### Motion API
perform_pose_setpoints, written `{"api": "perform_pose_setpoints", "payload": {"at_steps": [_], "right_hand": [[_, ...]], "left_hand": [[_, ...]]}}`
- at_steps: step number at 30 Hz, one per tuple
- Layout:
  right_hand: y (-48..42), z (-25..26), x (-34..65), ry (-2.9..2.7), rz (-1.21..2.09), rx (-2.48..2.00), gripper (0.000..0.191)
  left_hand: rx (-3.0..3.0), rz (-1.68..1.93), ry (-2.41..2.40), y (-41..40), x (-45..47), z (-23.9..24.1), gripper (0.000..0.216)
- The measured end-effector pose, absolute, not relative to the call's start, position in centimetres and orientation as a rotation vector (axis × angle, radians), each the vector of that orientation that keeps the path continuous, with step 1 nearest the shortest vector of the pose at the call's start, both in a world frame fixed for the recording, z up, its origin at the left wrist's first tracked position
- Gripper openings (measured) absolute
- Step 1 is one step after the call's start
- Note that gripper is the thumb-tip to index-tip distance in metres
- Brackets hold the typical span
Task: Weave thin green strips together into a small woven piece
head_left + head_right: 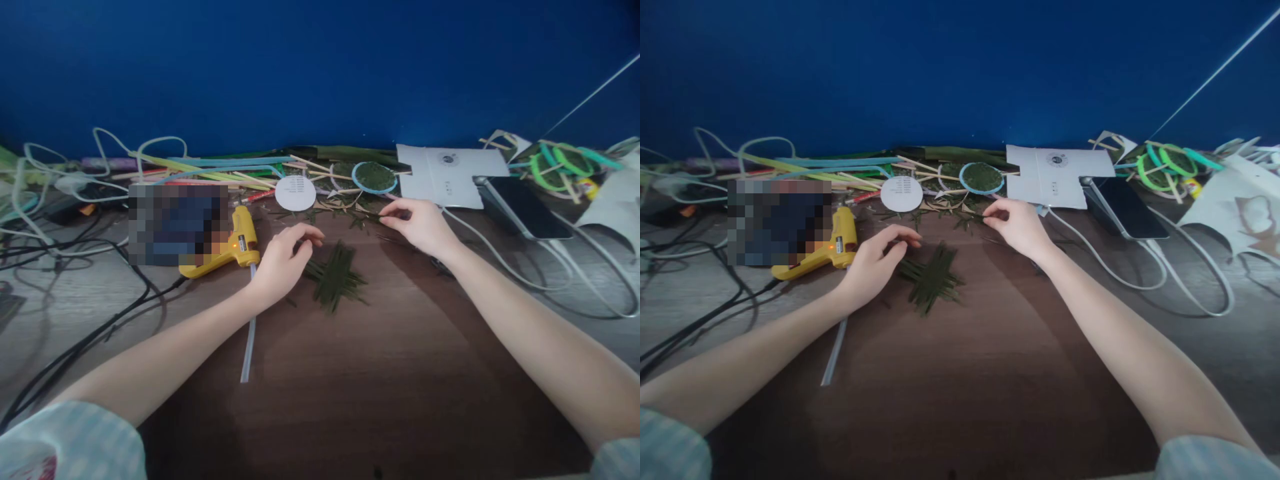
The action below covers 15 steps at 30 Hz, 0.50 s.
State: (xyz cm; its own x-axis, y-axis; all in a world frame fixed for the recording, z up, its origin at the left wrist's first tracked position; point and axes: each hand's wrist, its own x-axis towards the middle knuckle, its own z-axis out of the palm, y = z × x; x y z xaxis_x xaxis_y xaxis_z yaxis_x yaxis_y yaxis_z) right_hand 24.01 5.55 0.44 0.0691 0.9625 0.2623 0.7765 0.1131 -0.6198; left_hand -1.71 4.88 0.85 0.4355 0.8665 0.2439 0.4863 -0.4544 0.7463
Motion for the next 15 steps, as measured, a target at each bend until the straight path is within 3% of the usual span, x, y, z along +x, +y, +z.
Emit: {"api": "perform_pose_setpoints", "payload": {"at_steps": [11, 15], "right_hand": [[5.44, 0.62, 23.99, -1.602, 0.261, -1.646, 0.009], [5.0, 1.15, 23.24, -1.582, 0.486, -1.568, 0.012]], "left_hand": [[2.043, 0.861, 1.15, 5.1, -1.7, 0.74, 0.023], [2.078, 0.836, 1.121, 4.95, -1.6, 1.02, 0.023]]}}
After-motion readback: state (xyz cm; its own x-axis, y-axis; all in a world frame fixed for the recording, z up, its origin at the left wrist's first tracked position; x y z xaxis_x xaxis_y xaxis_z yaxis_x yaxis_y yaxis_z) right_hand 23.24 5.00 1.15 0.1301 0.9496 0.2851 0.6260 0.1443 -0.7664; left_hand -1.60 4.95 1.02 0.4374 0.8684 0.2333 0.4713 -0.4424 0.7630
